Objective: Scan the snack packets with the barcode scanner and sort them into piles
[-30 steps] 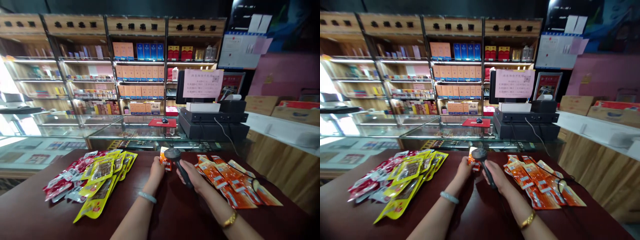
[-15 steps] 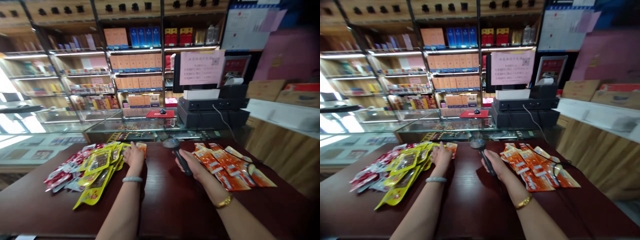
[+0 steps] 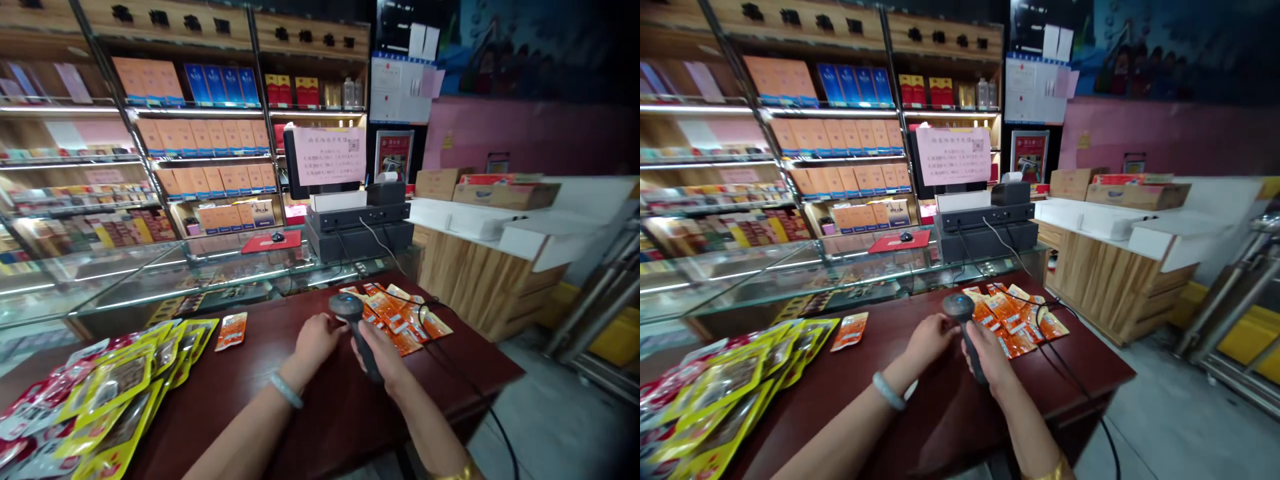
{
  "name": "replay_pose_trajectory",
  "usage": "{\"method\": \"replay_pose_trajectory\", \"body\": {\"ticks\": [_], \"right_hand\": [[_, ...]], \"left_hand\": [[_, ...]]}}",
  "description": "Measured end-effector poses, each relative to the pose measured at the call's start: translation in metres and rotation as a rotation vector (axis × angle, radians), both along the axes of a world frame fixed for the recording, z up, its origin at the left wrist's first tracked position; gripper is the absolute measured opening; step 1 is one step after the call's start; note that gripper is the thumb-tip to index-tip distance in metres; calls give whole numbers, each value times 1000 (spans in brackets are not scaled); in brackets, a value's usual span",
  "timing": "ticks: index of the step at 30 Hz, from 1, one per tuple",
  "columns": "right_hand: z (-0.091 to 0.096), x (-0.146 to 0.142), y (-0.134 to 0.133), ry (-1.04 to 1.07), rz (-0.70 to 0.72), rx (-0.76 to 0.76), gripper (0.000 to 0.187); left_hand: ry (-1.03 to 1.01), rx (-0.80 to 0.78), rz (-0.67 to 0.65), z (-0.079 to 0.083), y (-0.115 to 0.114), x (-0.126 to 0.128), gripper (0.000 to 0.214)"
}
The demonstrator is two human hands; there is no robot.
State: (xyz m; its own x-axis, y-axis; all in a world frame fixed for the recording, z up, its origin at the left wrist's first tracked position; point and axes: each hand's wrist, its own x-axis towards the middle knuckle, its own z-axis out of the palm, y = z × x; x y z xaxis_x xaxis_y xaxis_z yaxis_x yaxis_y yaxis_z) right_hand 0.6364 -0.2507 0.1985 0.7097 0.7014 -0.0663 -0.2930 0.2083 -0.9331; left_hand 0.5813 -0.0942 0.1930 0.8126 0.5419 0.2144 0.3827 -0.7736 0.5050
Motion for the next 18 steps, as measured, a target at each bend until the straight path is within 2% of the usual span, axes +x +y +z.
{"method": "replay_pose_trajectory", "body": {"ticks": [2,4,6,8,12,18], "right_hand": [[-9,-4,-17,52,-87,33,54],[-17,-8,-31,99,-143,48,54],[-24,-12,-40,117,-165,44,54],[-28,-16,-47,120,-173,31,53],[-34,-20,-54,108,-172,31,50],[-36,-24,-52,87,-184,30,51]], "left_hand": [[51,69,21,1,-20,20,38],[70,126,141,-1,-35,40,36],[72,134,228,-7,-43,55,34],[70,98,260,-14,-45,64,39],[65,29,263,-19,-38,62,65],[35,5,208,-14,-20,35,85]]}}
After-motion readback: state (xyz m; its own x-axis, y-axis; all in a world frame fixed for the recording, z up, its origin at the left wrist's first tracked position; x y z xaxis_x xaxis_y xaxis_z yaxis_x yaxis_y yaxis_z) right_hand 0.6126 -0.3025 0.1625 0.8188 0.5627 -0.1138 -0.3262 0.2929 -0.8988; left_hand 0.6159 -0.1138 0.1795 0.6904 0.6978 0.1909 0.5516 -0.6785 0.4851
